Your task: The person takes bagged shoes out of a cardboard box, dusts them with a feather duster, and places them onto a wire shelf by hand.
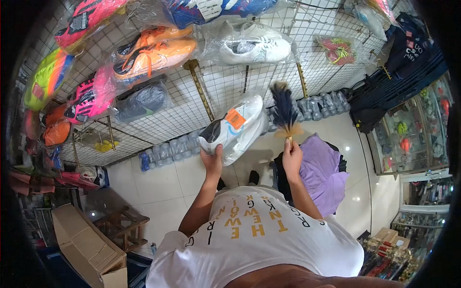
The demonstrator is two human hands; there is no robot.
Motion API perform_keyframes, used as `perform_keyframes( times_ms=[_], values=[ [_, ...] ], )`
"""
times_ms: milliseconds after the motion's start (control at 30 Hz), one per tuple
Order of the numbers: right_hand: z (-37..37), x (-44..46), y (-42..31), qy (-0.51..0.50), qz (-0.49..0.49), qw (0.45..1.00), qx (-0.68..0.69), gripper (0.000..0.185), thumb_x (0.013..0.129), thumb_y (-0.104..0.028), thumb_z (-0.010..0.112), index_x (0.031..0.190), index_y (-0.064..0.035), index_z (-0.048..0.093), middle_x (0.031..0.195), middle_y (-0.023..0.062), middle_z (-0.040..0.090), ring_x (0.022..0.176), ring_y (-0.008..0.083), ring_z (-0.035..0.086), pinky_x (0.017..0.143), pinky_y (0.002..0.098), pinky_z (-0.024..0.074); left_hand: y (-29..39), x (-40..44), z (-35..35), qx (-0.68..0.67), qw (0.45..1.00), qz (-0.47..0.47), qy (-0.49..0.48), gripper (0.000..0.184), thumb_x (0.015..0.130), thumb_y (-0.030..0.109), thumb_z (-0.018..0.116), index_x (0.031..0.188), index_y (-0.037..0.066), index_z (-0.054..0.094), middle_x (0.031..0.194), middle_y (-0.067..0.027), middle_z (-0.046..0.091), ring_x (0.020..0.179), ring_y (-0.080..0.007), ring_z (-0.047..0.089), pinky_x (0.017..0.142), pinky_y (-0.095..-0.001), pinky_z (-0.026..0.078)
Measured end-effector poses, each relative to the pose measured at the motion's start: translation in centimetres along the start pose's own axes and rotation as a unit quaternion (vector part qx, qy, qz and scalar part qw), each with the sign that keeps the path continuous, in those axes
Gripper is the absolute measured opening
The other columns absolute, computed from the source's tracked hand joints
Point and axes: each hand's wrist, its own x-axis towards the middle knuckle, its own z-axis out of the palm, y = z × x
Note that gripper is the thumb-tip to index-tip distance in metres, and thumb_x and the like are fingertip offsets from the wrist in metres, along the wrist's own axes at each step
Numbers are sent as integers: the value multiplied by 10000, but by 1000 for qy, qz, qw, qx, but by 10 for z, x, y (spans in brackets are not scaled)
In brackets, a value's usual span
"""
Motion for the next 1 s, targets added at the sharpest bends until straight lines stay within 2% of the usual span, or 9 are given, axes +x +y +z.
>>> perform_keyframes(
  times_ms=[67, 200, 367, 467, 500, 633, 733, 867, 1000],
  values=[
    [-7, -12, -11, -20, -24, 998, -45, 204, 886, -153, 547, 781, 21, 536, 627, 192, 501, 521, 223, 439, 507, 360, 374, 0, -1, 3, -71, 996, -47, 35, 482, 893, 198, 612, 1278, -22, 424, 1198, -90, 531, 1101, -179, 515, 974, -324, 391],
    [-6, -36, -9, -144, -310, 932, -121, 182, 864, -176, 576, 782, -17, 540, 575, 159, 528, 549, 335, 579, 492, 385, 419, -18, -1, -12, -243, 950, -196, 14, 477, 916, 222, 575, 1313, 14, 413, 1236, -85, 522, 1125, -190, 515, 970, -346, 420],
    [7, -15, 23, 42, 45, 998, 26, 206, 773, -171, 653, 740, -16, 523, 606, 160, 551, 531, 366, 547, 492, 394, 430, 13, 5, -3, -306, 918, -253, 23, 555, 948, 385, 470, 1363, 29, 375, 1315, -111, 491, 1199, -238, 485, 1020, -391, 383],
    [9, -42, 30, -139, -163, 977, -9, 183, 778, -168, 646, 765, -19, 541, 618, 167, 545, 546, 380, 545, 499, 405, 431, 24, 4, -2, -351, 889, -294, -3, 655, 922, 528, 441, 1379, 63, 384, 1348, -111, 482, 1239, -255, 457, 1058, -412, 338],
    [5, -39, 26, -184, -343, 918, -75, 155, 770, -160, 642, 814, -30, 570, 650, 175, 551, 588, 395, 556, 520, 420, 437, 29, 5, -2, -379, 873, -307, -21, 660, 917, 536, 444, 1382, 71, 383, 1348, -110, 483, 1242, -253, 453, 1061, -413, 331],
    [17, -27, 43, -15, -249, 968, -25, 154, 826, -83, 562, 730, -5, 470, 628, 185, 493, 492, 318, 448, 489, 364, 368, 38, 7, -1, -386, 861, -331, 0, 663, 899, 562, 460, 1381, 113, 380, 1351, -87, 472, 1247, -244, 445, 1054, -411, 337],
    [28, -22, 33, 70, 27, 995, 72, 141, 828, -123, 568, 781, 2, 522, 656, 194, 536, 587, 400, 536, 527, 411, 421, 37, 8, 1, -370, 880, -298, 17, 659, 901, 564, 457, 1379, 117, 376, 1350, -73, 473, 1231, -242, 463, 1056, -407, 333],
    [21, -34, 13, -127, -423, 896, -39, 187, 826, -129, 572, 733, 4, 479, 621, 176, 510, 551, 390, 510, 514, 401, 409, 19, 16, -18, -356, 876, -321, -46, 664, 886, 570, 483, 1367, 120, 398, 1333, -81, 482, 1199, -227, 478, 1036, -389, 350],
    [38, -25, 60, -2, -167, 985, -29, 193, 806, -146, 596, 740, -4, 483, 621, 167, 503, 550, 376, 507, 509, 399, 401, 27, 8, -11, -359, 883, -300, 35, 661, 884, 570, 486, 1366, 125, 401, 1336, -90, 471, 1271, -229, 409, 1044, -431, 351]
  ],
)
